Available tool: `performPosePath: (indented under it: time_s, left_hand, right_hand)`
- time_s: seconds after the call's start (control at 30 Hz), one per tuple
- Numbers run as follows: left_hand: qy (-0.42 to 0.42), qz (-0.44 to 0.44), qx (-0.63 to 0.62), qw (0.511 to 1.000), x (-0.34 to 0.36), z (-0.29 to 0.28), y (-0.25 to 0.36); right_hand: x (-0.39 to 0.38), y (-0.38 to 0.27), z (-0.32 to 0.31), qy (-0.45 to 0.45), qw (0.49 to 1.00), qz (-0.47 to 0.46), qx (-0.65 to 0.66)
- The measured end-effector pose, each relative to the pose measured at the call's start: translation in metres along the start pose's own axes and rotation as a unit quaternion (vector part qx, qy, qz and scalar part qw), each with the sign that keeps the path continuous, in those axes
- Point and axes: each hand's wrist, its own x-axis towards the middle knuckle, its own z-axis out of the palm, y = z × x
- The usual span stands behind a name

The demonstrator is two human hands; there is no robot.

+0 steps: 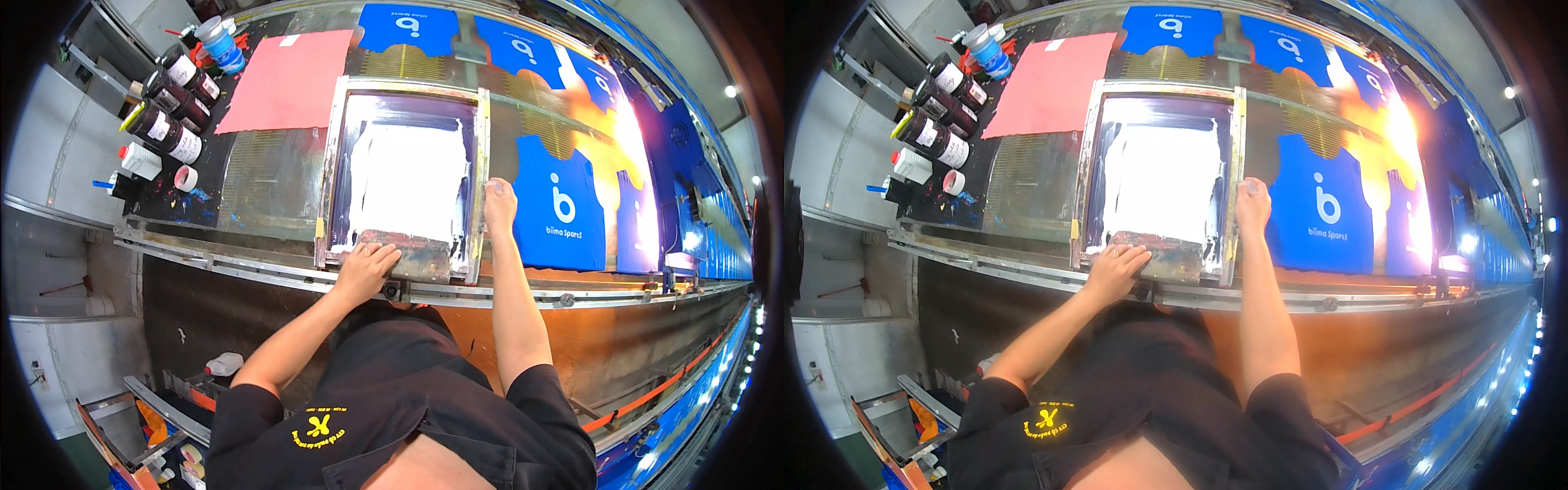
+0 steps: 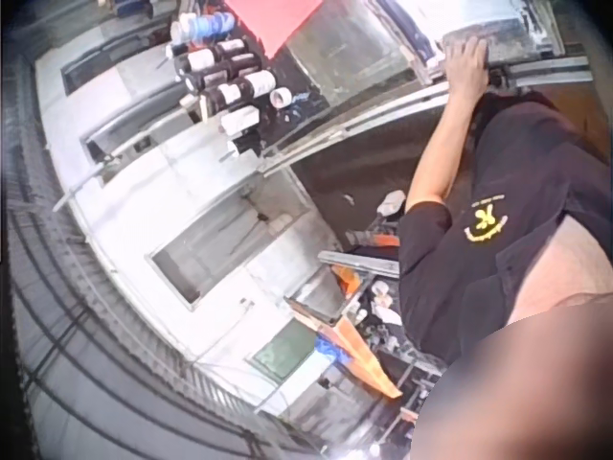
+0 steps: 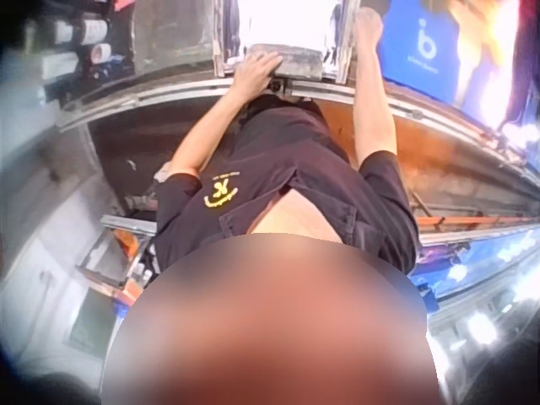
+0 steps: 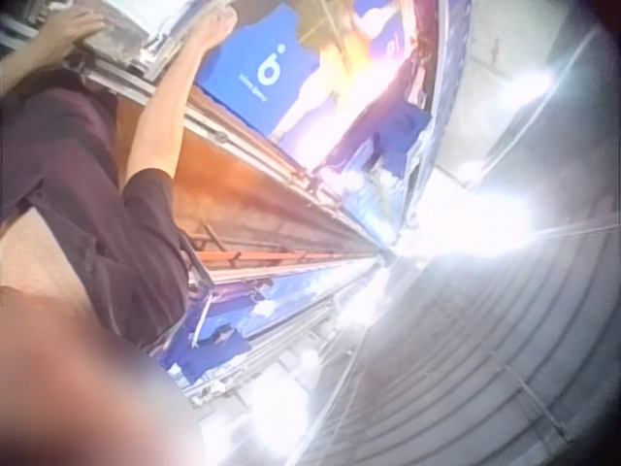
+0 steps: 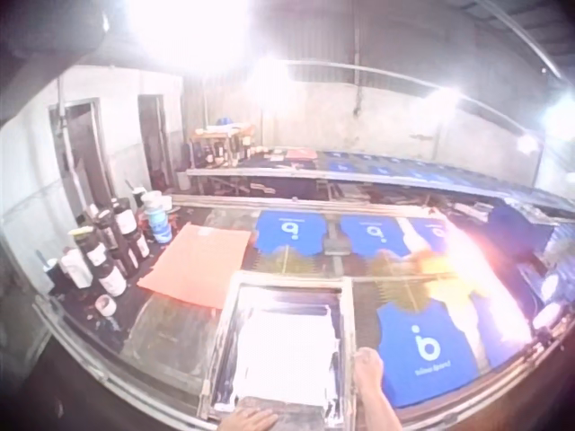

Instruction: The person uses a squeegee to press white ink through a screen-printing frame onto a blue jersey. They repeatedly pull the squeegee across the mesh to deposit ink, then lift the frame to reveal the printed logo.

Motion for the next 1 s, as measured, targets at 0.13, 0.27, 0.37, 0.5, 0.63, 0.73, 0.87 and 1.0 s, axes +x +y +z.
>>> performPosePath:
  time_s: [0.13,0.27,0.37,0.5,0.63,0.73,0.87,1.0]
  left_hand:
    - [-0.040,-0.011,0.001,0.999,-0.013,-0.012,0.024]
    - [-0.109,-0.040,-0.037,0.993,0.006,-0.057,0.034]
    - [-0.064,-0.082,-0.097,0.990,0.021,-0.089,0.034]
    - [0.049,-0.288,-0.192,0.937,0.036,-0.106,0.022]
    - [0.170,-0.350,-0.194,0.901,0.057,-0.100,-0.012]
    - [0.190,-0.388,-0.130,0.893,0.075,-0.093,-0.044]
    - [0.186,-0.415,-0.050,0.889,0.102,-0.078,-0.071]
    - [0.140,-0.382,-0.021,0.913,0.132,-0.050,-0.067]
  right_hand:
    - [-0.005,-0.003,-0.008,-0.010,1.000,0.002,0.024]
    - [-0.004,-0.002,-0.012,-0.001,0.999,0.031,0.033]
    - [-0.002,0.000,-0.013,0.011,1.000,-0.014,0.017]
    - [-0.008,-0.002,-0.022,-0.003,0.999,-0.008,0.048]
    - [-0.015,-0.005,-0.031,0.017,0.999,0.022,0.023]
    - [-0.016,-0.008,-0.031,-0.004,0.998,0.029,0.060]
    - [-0.011,-0.012,-0.025,-0.004,0.998,0.002,0.065]
    - [-0.005,-0.016,-0.019,0.006,0.999,0.005,0.049]
